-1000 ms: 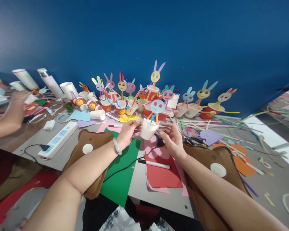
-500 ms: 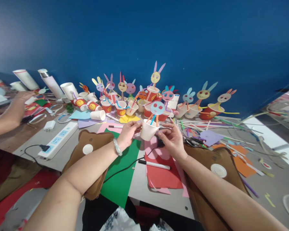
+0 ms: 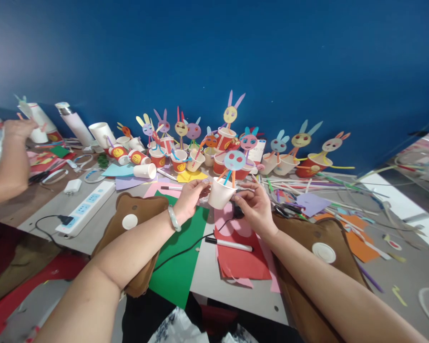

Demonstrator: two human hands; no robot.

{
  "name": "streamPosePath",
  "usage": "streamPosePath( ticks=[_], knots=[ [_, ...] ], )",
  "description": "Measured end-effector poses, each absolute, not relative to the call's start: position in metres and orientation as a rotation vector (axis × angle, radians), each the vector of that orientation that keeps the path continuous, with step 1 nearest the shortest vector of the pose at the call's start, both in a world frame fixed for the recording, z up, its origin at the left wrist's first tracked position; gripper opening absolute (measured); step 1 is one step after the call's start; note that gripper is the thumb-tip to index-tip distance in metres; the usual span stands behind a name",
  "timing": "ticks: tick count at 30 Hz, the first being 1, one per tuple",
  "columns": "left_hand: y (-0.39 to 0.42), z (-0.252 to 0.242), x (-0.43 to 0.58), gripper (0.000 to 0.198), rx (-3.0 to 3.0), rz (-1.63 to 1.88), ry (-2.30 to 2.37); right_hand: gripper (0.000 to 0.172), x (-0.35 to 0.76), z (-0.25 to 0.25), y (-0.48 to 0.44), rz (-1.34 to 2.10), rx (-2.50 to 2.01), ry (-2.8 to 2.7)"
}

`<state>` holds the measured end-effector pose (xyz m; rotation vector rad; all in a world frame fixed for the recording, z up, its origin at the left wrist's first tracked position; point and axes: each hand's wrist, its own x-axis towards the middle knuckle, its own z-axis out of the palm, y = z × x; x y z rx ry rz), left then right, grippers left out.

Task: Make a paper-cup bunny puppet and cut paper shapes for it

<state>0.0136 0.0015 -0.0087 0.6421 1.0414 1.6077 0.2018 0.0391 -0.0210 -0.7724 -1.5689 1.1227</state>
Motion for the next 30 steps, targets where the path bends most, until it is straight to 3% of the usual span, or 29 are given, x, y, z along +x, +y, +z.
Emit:
streamPosePath(
  ticks=[20,30],
  knots=[
    [0.006,0.002,-0.016,0.039,0.689,1.445,1.014,0.044,0.205,-0.022,0.036,1.454,-0.68,-1.6],
    [0.005,-0.002,-0.013,0.026,0.98,1.338,1.01,0.045,0.203,-0.018,0.029,1.676,-0.627,-1.64]
  ],
)
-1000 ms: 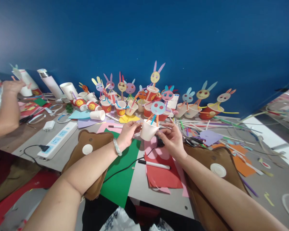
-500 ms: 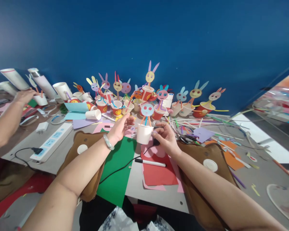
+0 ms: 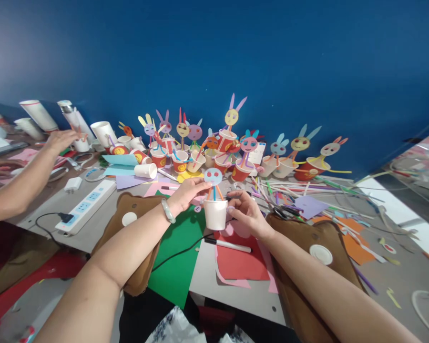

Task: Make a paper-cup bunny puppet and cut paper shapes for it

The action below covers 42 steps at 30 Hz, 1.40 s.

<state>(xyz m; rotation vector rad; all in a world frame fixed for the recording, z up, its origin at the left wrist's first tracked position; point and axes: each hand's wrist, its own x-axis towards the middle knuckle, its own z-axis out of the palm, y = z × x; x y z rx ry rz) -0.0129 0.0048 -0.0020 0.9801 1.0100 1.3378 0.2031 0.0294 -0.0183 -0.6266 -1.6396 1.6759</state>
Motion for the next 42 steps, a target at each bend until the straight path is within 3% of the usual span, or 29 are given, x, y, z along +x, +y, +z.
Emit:
streamPosePath(
  ticks=[13,23,30,42],
  knots=[
    [0.0,0.002,-0.007,0.028,0.855,1.339,1.033,0.036,0.202,-0.02,0.027,1.597,-0.629,-1.765],
    [-0.005,0.007,0.0,0.022,0.868,1.299,1.053,0.039,0.205,-0.03,0.033,1.346,-0.673,-2.008],
    [-0.006,0.006,0.002,0.025,0.921,1.293,1.04,0.043,0.204,-0.03,0.032,1.417,-0.701,-1.958],
    [-0.008,0.013,0.004,0.021,0.885,1.29,1.031,0.029,0.202,-0.021,0.032,1.39,-0.794,-1.956]
  ],
)
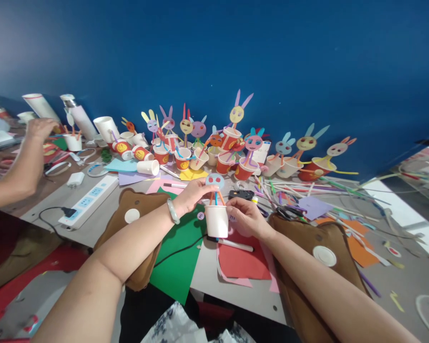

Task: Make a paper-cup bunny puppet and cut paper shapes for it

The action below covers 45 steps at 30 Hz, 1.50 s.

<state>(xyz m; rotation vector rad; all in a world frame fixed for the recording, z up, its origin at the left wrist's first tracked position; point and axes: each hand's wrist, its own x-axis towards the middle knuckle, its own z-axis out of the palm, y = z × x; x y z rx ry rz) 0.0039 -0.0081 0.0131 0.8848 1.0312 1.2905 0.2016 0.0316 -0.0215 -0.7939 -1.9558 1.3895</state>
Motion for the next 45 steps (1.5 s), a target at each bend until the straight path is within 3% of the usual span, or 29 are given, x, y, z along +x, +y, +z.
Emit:
streamPosePath(
  ticks=[13,25,36,45],
  knots=[
    [-0.002,0.002,-0.004,0.034,0.893,1.339,1.084,0.029,0.201,-0.016,0.027,1.575,-0.81,-1.986],
    [-0.006,0.014,0.0,0.022,0.821,1.408,1.046,0.033,0.201,-0.014,0.027,1.613,-0.796,-1.925],
    [0.004,-0.002,-0.004,0.045,0.754,1.339,0.971,0.026,0.201,-0.02,0.031,1.539,-0.809,-1.807],
    [0.005,0.001,-0.004,0.044,0.701,1.302,0.947,0.027,0.199,-0.018,0.031,1.521,-0.862,-1.733]
  ],
)
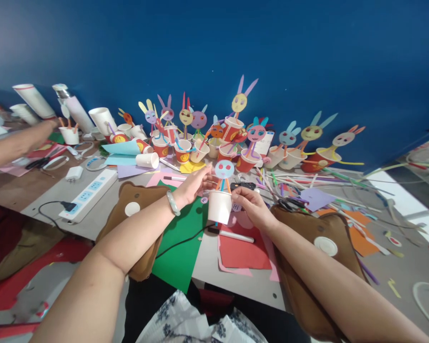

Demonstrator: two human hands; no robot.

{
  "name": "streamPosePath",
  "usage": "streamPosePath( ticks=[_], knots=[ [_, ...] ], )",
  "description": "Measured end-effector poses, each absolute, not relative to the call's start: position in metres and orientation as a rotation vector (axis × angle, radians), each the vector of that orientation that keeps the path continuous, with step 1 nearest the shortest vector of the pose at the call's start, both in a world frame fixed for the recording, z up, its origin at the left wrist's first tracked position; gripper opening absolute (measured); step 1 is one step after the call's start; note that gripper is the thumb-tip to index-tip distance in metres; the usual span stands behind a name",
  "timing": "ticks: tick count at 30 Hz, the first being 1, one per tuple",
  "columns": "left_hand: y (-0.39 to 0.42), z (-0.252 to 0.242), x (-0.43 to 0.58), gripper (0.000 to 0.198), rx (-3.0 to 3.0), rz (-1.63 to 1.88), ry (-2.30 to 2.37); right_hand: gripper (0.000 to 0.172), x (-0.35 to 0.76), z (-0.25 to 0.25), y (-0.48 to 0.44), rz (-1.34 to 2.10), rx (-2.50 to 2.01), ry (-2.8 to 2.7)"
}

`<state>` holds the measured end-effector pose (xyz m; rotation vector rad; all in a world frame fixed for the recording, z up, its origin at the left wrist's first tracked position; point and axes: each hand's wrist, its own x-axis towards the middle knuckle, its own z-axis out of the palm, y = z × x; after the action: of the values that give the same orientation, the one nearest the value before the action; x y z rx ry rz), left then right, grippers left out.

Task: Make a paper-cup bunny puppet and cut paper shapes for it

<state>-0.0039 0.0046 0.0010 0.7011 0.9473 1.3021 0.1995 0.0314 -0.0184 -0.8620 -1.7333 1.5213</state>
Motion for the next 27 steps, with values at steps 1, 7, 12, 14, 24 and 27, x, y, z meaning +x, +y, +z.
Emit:
streamPosePath(
  ticks=[1,7,12,14,24,27],
  knots=[
    [0.005,0.001,-0.004,0.044,0.706,1.307,0.944,0.028,0.199,-0.018,0.031,1.518,-0.865,-1.734],
    [0.006,0.0,-0.005,0.041,0.674,1.31,0.996,0.028,0.199,-0.017,0.03,1.511,-0.862,-1.714],
    [0.001,0.006,-0.007,0.031,0.718,1.277,1.147,0.022,0.202,-0.025,0.037,1.455,-0.824,-1.51],
    [0.0,0.007,-0.006,0.03,0.73,1.232,1.199,0.021,0.202,-0.026,0.04,1.453,-0.807,-1.404],
    [-0.001,0.004,-0.005,0.028,0.839,1.166,1.077,0.02,0.201,-0.02,0.039,1.532,-0.757,-1.201],
    [-0.002,0.006,-0.004,0.03,0.834,1.18,1.073,0.022,0.2,-0.022,0.039,1.548,-0.741,-1.197]
  ],
)
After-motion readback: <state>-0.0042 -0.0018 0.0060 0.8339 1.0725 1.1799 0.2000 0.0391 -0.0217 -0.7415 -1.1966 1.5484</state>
